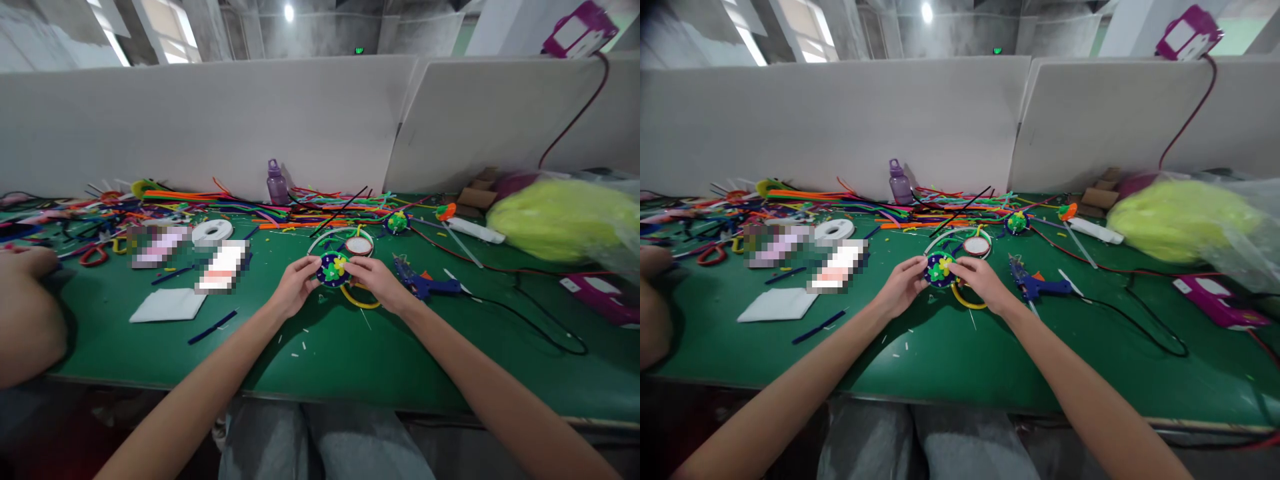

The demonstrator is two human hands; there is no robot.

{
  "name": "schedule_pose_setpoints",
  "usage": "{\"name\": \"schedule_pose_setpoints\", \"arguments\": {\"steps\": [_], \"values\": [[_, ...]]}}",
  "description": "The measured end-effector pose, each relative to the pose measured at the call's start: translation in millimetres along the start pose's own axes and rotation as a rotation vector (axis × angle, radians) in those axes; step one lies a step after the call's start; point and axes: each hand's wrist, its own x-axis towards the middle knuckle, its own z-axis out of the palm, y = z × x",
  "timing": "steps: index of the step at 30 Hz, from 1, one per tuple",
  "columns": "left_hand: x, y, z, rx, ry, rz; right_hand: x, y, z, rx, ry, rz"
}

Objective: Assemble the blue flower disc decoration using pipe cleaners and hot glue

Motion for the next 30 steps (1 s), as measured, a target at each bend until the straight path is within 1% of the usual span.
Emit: {"name": "schedule_pose_setpoints", "arguments": {"steps": [5,11,21,30], "values": [[-1.2,-0.3,0.8,-0.014,-0.021,-0.007,-1.3,1.4,-1.8,0.096,-0.048,0.007],[-2.4,0.0,1.1,0.015,-0.040,0.027,-1.7,1.7,-3.6,0.140,-0.077,0.025],[-1.1,-0.8,2.8,-0.011,-0.014,0.023,-1.1,1.8,-3.1,0.145,-0.073,0.029],[-1.0,-1.4,1.5,0.008,-0.014,0.027,-1.6,1.9,-2.6,0.101,-0.060,0.016]]}}
